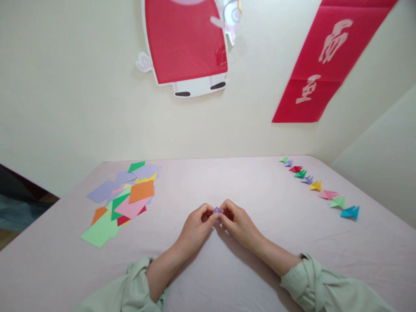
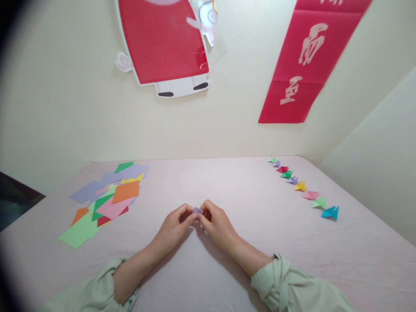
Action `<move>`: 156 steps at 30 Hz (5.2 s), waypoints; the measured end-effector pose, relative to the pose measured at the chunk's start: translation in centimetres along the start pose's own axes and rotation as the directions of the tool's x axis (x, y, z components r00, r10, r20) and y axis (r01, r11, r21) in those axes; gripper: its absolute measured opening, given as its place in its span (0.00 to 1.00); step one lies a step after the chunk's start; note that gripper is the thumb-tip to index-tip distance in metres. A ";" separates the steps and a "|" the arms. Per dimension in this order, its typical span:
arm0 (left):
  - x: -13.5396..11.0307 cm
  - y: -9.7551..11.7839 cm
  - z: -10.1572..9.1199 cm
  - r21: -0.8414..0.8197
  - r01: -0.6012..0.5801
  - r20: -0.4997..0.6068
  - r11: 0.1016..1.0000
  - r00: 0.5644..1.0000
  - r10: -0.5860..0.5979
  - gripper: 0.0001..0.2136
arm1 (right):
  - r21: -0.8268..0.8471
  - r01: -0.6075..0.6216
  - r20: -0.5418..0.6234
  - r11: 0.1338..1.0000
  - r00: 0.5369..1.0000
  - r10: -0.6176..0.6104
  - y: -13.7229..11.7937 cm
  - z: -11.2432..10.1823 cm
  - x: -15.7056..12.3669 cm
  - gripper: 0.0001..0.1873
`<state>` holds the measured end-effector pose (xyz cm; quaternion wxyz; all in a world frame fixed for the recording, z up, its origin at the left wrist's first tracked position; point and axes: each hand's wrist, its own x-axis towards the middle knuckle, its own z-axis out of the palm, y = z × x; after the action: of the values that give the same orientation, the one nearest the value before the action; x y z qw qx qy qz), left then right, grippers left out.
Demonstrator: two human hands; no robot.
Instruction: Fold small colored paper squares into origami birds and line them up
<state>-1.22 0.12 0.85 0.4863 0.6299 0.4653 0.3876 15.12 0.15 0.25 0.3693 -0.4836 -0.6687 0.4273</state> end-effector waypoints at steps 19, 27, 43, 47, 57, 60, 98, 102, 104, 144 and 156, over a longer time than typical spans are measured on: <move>-0.1 -0.1 -0.2 -0.043 0.023 -0.047 0.999 0.999 -0.025 0.06 | 0.083 0.038 0.010 0.996 0.999 -0.038 -0.2 -0.3 -0.4 0.05; -0.6 0.2 0.2 -0.079 0.042 -0.115 0.996 0.992 -0.051 0.07 | -0.240 0.277 -0.027 0.930 0.956 -0.292 -0.8 -0.4 -1.1 0.05; -1.0 -0.1 0.3 -0.098 -0.072 -0.116 0.993 0.991 0.061 0.05 | -0.308 0.351 0.049 0.884 0.934 -0.354 -0.8 -0.4 -1.2 0.09; -1.0 -0.1 0.3 -0.106 -0.066 -0.095 0.992 0.994 0.056 0.08 | -0.301 0.348 0.048 0.888 0.935 -0.350 -0.7 -0.5 -1.2 0.09; -1.0 -0.2 0.3 -0.122 -0.075 -0.103 0.990 0.993 0.063 0.06 | -0.250 0.370 0.067 0.895 0.929 -0.365 -0.8 -0.6 -1.2 0.11; -1.1 -0.1 0.3 -0.103 -0.074 -0.117 0.992 0.991 0.062 0.05 | -0.243 0.371 0.068 0.896 0.928 -0.366 -0.7 -0.6 -1.2 0.11; -1.2 -0.1 0.1 -0.029 -0.104 -0.135 0.994 0.986 0.100 0.04 | -0.247 0.372 0.072 0.895 0.928 -0.366 -0.7 -0.5 -1.2 0.10; -1.1 -0.1 0.2 -0.045 -0.109 -0.138 0.993 0.985 0.102 0.03 | -0.240 0.374 0.068 0.896 0.927 -0.369 -0.7 -0.5 -1.2 0.10; -1.0 -0.1 0.2 -0.037 -0.108 -0.133 0.994 0.986 0.102 0.02 | -0.232 0.368 0.065 0.900 0.930 -0.363 -0.7 -0.5 -1.2 0.09; -0.5 0.2 0.2 -0.098 0.034 -0.036 0.995 0.999 -0.038 0.10 | 0.039 0.039 0.067 0.998 0.997 -0.041 -0.6 -0.1 -0.6 0.07; 0.0 0.5 -0.1 -0.097 0.061 0.023 0.993 0.998 -0.059 0.12 | -0.092 0.062 0.119 0.994 0.992 -0.051 -1.0 0.3 -0.9 0.14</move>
<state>-1.21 0.07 1.31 0.5326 0.5950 0.4596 0.3886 14.77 -0.95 1.04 0.3182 -0.4560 -0.7221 0.4117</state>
